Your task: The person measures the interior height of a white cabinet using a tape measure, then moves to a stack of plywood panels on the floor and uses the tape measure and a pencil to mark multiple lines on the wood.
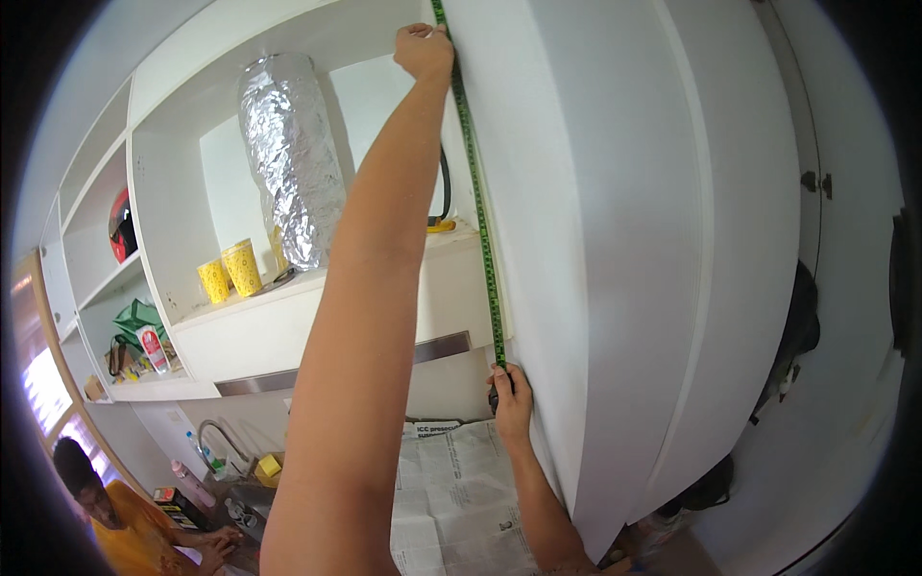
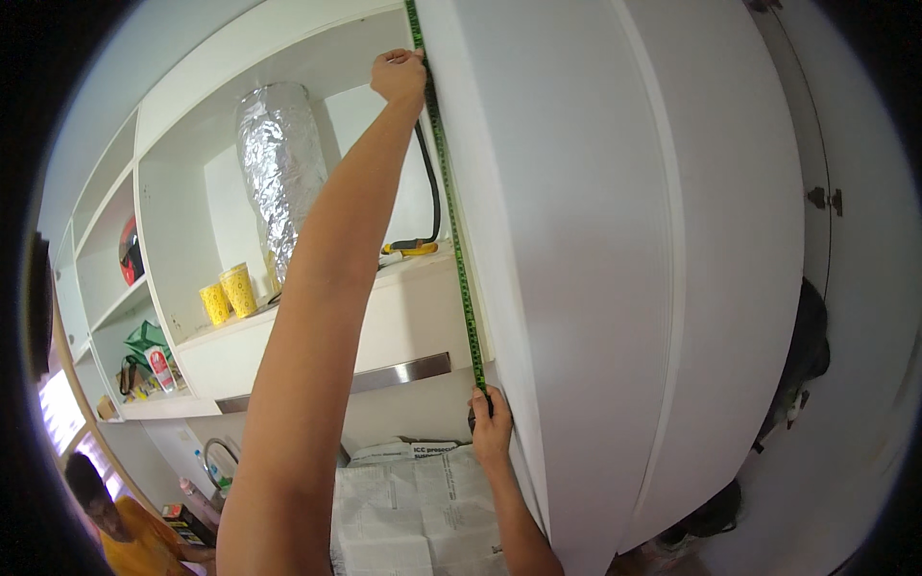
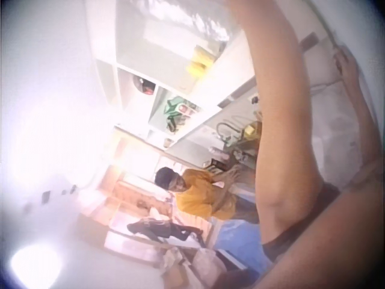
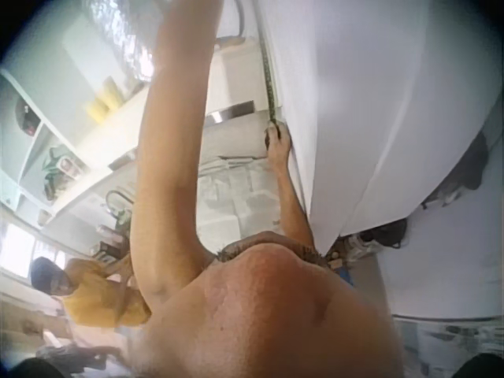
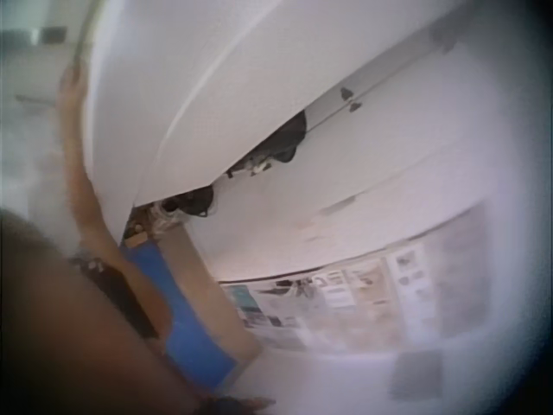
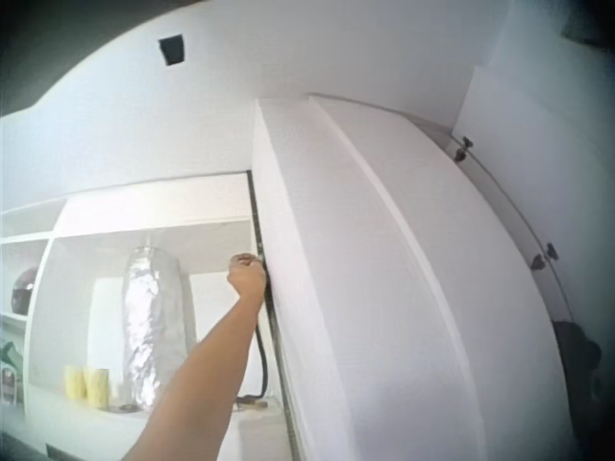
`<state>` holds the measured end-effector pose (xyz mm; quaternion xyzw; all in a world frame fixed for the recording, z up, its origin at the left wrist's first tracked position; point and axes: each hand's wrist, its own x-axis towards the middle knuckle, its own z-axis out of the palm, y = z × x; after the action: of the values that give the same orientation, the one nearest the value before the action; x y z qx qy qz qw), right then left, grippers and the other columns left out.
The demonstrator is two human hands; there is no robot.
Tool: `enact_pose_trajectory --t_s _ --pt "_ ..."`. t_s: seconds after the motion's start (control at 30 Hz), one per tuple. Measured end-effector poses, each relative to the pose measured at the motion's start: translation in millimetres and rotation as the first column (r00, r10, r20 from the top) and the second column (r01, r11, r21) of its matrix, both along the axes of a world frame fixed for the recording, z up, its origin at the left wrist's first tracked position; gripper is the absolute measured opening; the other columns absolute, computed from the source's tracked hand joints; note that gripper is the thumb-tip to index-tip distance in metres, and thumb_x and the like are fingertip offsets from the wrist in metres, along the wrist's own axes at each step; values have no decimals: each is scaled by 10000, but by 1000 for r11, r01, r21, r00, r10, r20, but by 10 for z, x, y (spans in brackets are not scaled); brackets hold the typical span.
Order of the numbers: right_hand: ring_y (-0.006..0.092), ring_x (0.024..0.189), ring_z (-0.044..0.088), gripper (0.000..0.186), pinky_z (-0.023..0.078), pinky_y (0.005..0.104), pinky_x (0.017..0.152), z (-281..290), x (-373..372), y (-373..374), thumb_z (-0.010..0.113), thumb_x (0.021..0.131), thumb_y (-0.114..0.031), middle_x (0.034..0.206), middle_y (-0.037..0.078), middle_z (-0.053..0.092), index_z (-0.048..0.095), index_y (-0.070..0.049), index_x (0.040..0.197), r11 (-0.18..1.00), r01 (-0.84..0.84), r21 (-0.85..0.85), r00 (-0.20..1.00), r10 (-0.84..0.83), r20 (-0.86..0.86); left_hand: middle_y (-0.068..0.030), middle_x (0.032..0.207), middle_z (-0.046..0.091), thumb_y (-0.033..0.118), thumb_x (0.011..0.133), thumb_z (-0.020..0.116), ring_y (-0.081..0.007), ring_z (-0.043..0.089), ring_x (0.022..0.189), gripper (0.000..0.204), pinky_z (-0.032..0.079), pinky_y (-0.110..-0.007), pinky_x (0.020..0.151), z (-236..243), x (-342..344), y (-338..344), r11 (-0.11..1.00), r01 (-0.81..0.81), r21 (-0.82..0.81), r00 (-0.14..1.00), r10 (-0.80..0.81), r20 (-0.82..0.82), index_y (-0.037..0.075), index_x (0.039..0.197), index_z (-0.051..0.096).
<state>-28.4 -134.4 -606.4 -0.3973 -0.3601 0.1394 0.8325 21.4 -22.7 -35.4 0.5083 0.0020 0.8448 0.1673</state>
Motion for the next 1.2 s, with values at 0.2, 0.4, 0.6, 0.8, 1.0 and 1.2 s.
enact_pose_trajectory --t_s 0.2,0.4,0.6,0.8,1.0,1.2 --pt "86 750 542 291 452 249 630 24 5 -78 574 1070 -324 882 3 613 674 -54 1102 997 -51 -55 997 47 -57 -202 963 750 145 854 817 -343 741 920 405 592 -420 872 -174 -56 -200 992 41 -123 998 -45 -32 -65 1139 621" --pt "101 752 612 305 474 242 535 116 -6 -195 587 1060 -360 915 21 649 669 -82 1153 992 -119 -49 989 114 -91 -230 1017 754 148 866 793 -347 751 950 265 608 -415 865 -117 -70 -244 981 69 -182 991 -88 -96 -41 1042 734" --pt "114 745 626 300 475 248 528 92 2 -197 583 1060 -349 914 35 656 668 -77 1154 990 -123 -69 989 117 -88 -167 1007 774 214 850 827 -306 753 954 226 610 -400 885 -63 -80 -133 975 72 -209 988 -98 -118 39 985 780" --pt "122 748 630 297 476 253 523 100 14 -204 582 1059 -341 911 40 656 666 -71 1150 990 -123 -73 989 115 -97 -174 1021 771 213 849 827 -312 752 944 219 611 -409 883 -72 -101 -153 978 40 -205 988 -70 -140 48 988 786" --pt "123 749 630 298 477 256 522 112 -23 -184 586 1055 -341 911 43 655 666 -70 1149 990 -122 -70 987 113 -113 -174 1018 771 196 846 820 -316 753 957 216 613 -408 883 -66 -128 -195 971 55 -234 985 -91 -145 39 990 782" --pt "114 750 626 288 477 247 528 102 -65 -179 585 1058 -329 907 37 653 665 -67 1148 990 -129 -52 986 122 -116 -204 1055 761 190 875 791 -339 752 983 244 617 -421 873 -80 -147 -230 978 -32 -205 981 -8 -194 7 1033 763"
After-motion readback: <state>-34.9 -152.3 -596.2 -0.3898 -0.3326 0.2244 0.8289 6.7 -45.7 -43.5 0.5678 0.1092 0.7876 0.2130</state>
